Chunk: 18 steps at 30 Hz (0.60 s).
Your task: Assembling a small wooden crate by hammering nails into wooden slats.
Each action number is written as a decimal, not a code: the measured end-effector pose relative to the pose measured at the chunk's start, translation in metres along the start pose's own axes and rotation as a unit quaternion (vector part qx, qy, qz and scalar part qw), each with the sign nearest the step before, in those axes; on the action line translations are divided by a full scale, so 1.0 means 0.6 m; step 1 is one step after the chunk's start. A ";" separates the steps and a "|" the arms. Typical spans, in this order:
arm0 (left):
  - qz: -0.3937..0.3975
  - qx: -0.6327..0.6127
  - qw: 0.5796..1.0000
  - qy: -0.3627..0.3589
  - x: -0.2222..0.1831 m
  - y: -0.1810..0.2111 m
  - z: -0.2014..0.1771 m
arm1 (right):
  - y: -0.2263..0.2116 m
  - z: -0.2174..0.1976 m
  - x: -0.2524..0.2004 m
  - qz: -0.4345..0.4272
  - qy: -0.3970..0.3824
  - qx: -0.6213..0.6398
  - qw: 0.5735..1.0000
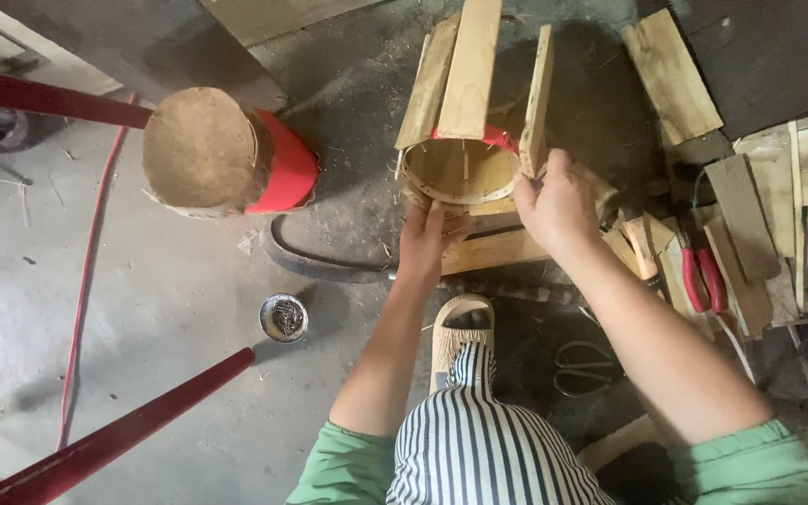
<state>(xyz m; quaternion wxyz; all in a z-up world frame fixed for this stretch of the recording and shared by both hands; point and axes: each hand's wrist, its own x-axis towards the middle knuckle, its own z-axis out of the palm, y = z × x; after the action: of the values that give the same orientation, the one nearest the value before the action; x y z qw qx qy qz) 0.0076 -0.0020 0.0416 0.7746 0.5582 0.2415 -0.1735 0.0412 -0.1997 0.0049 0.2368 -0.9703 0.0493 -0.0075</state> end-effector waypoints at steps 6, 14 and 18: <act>0.037 -0.037 0.999 0.015 0.005 -0.031 -0.005 | 0.003 -0.011 -0.003 0.032 -0.029 0.013 0.999; -0.011 -0.010 1.000 0.014 0.009 -0.088 -0.003 | -0.002 -0.017 -0.023 -0.005 -0.075 -0.049 0.996; -0.059 0.055 0.996 0.041 0.045 -0.160 -0.016 | 0.026 -0.008 -0.032 -0.015 -0.106 -0.056 0.993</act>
<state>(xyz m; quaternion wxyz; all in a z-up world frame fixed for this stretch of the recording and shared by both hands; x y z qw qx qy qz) -0.0237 -0.0232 -0.0515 0.7205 0.5916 0.2957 -0.2084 0.0206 -0.2137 0.0022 0.1858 -0.9780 0.0101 0.0946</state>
